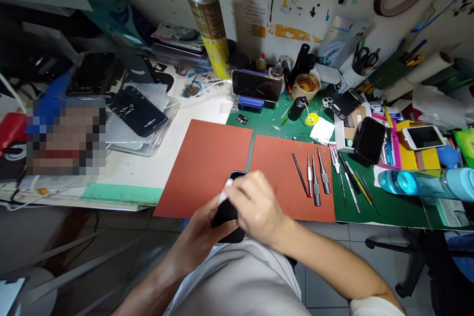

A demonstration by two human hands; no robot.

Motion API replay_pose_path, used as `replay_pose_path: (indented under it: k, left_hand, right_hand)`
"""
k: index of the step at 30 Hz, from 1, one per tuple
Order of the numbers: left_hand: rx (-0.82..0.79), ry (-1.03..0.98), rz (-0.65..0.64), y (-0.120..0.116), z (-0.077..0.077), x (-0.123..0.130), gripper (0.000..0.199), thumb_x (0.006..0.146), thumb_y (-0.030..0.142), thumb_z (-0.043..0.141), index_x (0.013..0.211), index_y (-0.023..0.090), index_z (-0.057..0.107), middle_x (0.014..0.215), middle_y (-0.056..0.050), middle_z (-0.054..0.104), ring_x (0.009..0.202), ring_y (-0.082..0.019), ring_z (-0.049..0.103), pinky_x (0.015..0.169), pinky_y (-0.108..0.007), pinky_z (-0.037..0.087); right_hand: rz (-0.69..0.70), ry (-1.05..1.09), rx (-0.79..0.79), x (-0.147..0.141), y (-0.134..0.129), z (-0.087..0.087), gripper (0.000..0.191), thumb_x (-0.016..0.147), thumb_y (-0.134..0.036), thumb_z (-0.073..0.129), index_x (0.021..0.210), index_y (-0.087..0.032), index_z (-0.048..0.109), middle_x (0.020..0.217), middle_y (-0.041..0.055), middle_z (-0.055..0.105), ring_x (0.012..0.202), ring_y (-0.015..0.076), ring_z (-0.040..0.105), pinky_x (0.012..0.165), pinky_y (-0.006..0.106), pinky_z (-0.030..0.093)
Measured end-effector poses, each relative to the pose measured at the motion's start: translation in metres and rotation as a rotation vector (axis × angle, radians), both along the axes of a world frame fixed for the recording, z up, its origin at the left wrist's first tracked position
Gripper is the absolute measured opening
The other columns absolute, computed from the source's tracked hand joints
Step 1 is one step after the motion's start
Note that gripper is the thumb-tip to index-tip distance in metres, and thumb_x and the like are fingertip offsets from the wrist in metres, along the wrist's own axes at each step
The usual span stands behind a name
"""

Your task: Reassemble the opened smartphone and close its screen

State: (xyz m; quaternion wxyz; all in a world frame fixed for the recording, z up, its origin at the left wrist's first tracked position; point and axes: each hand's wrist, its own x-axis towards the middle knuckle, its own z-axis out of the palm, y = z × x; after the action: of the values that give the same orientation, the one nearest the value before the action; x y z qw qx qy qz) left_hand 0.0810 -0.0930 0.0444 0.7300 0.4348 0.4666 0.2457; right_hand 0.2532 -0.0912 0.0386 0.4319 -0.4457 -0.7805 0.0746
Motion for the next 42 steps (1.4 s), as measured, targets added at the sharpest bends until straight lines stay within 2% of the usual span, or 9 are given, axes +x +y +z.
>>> replay_pose_path:
  k: [3,7,11,14,22,25,33,38,42]
  left_hand:
    - [-0.009,-0.012,0.014,0.002,0.002,-0.002,0.024,0.082,0.032,0.081,0.089,0.018,0.062,0.082,0.001,0.059,0.08,-0.018,0.051,0.069,-0.028,0.043]
    - [-0.033,-0.085,0.03,0.001,0.002,-0.002,0.03,0.086,0.036,0.081,0.103,0.017,0.066,0.09,-0.001,0.064,0.085,-0.02,0.054,0.073,-0.029,0.045]
    - [-0.012,-0.079,0.06,0.001,0.003,0.002,0.024,0.082,0.027,0.083,0.09,0.018,0.062,0.083,0.001,0.059,0.08,-0.018,0.051,0.069,-0.027,0.044]
    - [-0.038,-0.103,0.069,0.004,0.004,0.003,0.025,0.081,0.02,0.083,0.097,0.018,0.065,0.091,-0.001,0.062,0.087,-0.02,0.056,0.073,-0.028,0.047]
    - [-0.405,-0.652,0.173,0.012,0.011,-0.012,0.026,0.081,0.031,0.077,0.101,0.017,0.069,0.083,-0.002,0.059,0.073,-0.016,0.053,0.07,-0.028,0.049]
    - [-0.403,-0.683,0.256,0.012,0.012,-0.009,0.016,0.087,0.034,0.07,0.09,0.018,0.068,0.079,-0.001,0.059,0.073,-0.018,0.056,0.077,-0.031,0.053]
    - [-0.46,-0.551,0.316,0.012,0.011,-0.006,0.039,0.092,0.056,0.063,0.106,0.021,0.072,0.092,-0.007,0.072,0.092,-0.029,0.07,0.086,-0.041,0.058]
    - [-0.365,-0.468,0.348,0.015,0.017,0.002,0.03,0.097,0.045,0.068,0.116,0.022,0.072,0.097,-0.004,0.074,0.075,-0.019,0.066,0.066,-0.03,0.053]
    - [-0.293,-0.44,0.428,0.016,0.015,0.01,0.035,0.097,0.031,0.077,0.128,0.02,0.068,0.109,-0.006,0.078,0.087,-0.019,0.073,0.078,-0.03,0.054]
  right_hand:
    - [0.129,0.008,-0.018,-0.006,-0.007,-0.005,0.026,0.105,-0.005,0.051,0.121,-0.015,0.07,0.093,0.0089,0.072,0.083,0.02,0.061,0.074,0.035,0.056]
    - [-0.008,0.006,0.023,-0.004,-0.005,-0.001,0.029,0.101,-0.002,0.056,0.123,-0.014,0.07,0.101,0.0138,0.072,0.093,0.0243,0.062,0.08,0.04,0.057]
    - [0.144,-0.004,-0.039,-0.005,-0.004,0.002,0.03,0.1,-0.002,0.055,0.126,-0.011,0.068,0.098,0.0137,0.072,0.09,0.0236,0.062,0.078,0.039,0.059]
    - [0.103,0.05,-0.037,-0.008,-0.005,0.001,0.029,0.099,0.003,0.055,0.117,-0.012,0.071,0.099,0.0137,0.072,0.091,0.0227,0.061,0.079,0.038,0.058]
    - [0.258,0.062,-0.156,-0.015,-0.023,0.0,0.033,0.096,0.004,0.05,0.115,-0.012,0.071,0.099,0.0136,0.072,0.089,0.0228,0.062,0.076,0.037,0.06]
    - [0.151,0.097,-0.097,-0.016,-0.013,0.0,0.031,0.098,0.003,0.053,0.115,-0.014,0.072,0.102,0.0135,0.072,0.093,0.0234,0.062,0.081,0.038,0.059]
    - [0.111,0.091,-0.089,-0.027,-0.02,-0.002,0.033,0.096,0.004,0.054,0.119,-0.012,0.071,0.099,0.0131,0.072,0.089,0.0234,0.063,0.078,0.037,0.058]
    - [0.006,0.114,-0.101,-0.038,-0.035,-0.007,0.039,0.097,0.003,0.055,0.128,-0.016,0.069,0.098,0.0105,0.072,0.089,0.0231,0.065,0.077,0.038,0.059]
    - [-0.214,0.173,-0.112,-0.044,-0.056,-0.013,0.04,0.096,0.005,0.059,0.126,-0.019,0.071,0.098,0.0104,0.071,0.086,0.0223,0.063,0.073,0.037,0.058]
